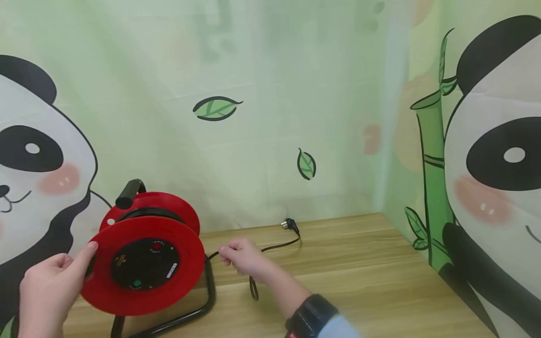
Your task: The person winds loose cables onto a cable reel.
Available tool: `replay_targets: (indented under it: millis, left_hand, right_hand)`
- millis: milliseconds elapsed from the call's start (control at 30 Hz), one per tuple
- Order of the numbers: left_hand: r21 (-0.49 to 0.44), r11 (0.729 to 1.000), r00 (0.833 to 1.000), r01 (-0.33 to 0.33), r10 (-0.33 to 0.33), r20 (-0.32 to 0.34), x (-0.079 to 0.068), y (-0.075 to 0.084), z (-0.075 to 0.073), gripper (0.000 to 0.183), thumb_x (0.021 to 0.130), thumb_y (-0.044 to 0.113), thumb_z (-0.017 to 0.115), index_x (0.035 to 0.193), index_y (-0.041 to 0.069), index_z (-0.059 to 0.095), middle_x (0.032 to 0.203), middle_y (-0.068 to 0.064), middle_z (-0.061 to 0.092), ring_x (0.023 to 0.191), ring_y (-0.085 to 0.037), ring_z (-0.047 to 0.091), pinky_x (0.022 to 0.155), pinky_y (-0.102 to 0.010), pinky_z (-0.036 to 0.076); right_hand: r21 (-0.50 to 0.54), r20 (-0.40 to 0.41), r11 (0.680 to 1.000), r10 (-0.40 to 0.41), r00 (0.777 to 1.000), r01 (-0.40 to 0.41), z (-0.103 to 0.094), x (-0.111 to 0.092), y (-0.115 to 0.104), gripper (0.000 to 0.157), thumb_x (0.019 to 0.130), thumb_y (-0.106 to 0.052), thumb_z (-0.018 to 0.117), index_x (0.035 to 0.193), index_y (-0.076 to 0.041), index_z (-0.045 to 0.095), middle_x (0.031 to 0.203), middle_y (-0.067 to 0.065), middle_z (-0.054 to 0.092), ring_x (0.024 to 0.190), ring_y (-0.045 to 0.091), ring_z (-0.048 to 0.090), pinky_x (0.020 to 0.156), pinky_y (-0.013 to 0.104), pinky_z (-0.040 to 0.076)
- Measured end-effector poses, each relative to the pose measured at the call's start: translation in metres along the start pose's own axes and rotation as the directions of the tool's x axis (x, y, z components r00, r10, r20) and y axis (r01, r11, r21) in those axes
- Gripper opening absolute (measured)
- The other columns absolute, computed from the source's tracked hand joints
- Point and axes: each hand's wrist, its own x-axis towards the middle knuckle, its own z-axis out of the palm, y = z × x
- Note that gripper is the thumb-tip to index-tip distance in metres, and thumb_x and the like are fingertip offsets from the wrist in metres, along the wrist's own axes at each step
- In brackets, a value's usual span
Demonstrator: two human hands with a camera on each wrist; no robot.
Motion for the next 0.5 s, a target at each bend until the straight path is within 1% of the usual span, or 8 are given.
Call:
replay_targets:
  millis: [67, 133, 200, 333, 500]
  left_hand:
    - [-0.044, 0.999, 1.0, 0.006, -0.006, -0.007, -0.002, 0.003, 0.003, 0.068, 0.089, 0.07, 0.06, 0.08, 0.003, 0.065, 0.076, -0.012, 0.072, 0.067, -0.026, 0.064, 0.05, -0.029, 0.049]
    - [-0.078, 0.997, 1.0, 0.007, -0.008, -0.007, -0.003, 0.006, 0.006, 0.066, 0.088, 0.068, 0.063, 0.08, 0.003, 0.062, 0.075, -0.012, 0.071, 0.067, -0.026, 0.064, 0.053, -0.028, 0.051]
    - [-0.097, 0.995, 1.0, 0.009, -0.009, -0.006, -0.003, 0.009, 0.009, 0.064, 0.087, 0.067, 0.065, 0.079, 0.004, 0.06, 0.072, -0.012, 0.069, 0.066, -0.025, 0.063, 0.055, -0.026, 0.052]
    - [-0.116, 0.993, 1.0, -0.011, 0.01, -0.013, -0.003, 0.012, 0.011, 0.063, 0.087, 0.065, 0.066, 0.077, 0.004, 0.058, 0.071, -0.013, 0.068, 0.065, -0.024, 0.062, 0.055, -0.024, 0.051]
    - [-0.109, 0.994, 0.999, -0.028, 0.025, -0.033, -0.004, 0.01, 0.012, 0.059, 0.091, 0.06, 0.066, 0.076, 0.004, 0.056, 0.071, -0.012, 0.068, 0.066, -0.024, 0.063, 0.053, -0.025, 0.051]
  right_hand:
    - [-0.004, 0.005, 1.0, 0.0, 1.0, 0.0, 0.003, 0.0, -0.001, 0.03, 0.104, -0.025, 0.059, 0.081, -0.006, 0.062, 0.076, 0.003, 0.056, 0.051, 0.008, 0.03, 0.047, 0.023, 0.026]
    - [-0.008, 0.015, 1.0, -0.001, 1.0, 0.001, 0.006, 0.001, -0.001, 0.03, 0.104, -0.024, 0.059, 0.081, -0.005, 0.061, 0.075, 0.003, 0.056, 0.05, 0.008, 0.029, 0.046, 0.023, 0.025]
    - [-0.012, 0.026, 1.0, -0.001, 1.0, 0.001, 0.009, 0.001, -0.001, 0.03, 0.104, -0.024, 0.059, 0.08, -0.005, 0.061, 0.074, 0.004, 0.055, 0.049, 0.008, 0.029, 0.045, 0.023, 0.024]
    - [-0.02, 0.046, 1.0, -0.003, 0.999, 0.004, 0.01, 0.002, -0.002, 0.031, 0.104, -0.024, 0.058, 0.08, -0.006, 0.061, 0.074, 0.004, 0.054, 0.048, 0.009, 0.028, 0.045, 0.023, 0.024]
    - [-0.034, 0.055, 0.999, -0.001, 0.998, 0.003, 0.011, 0.004, -0.001, 0.031, 0.104, -0.025, 0.058, 0.08, -0.006, 0.061, 0.073, 0.002, 0.055, 0.047, 0.008, 0.028, 0.045, 0.023, 0.024]
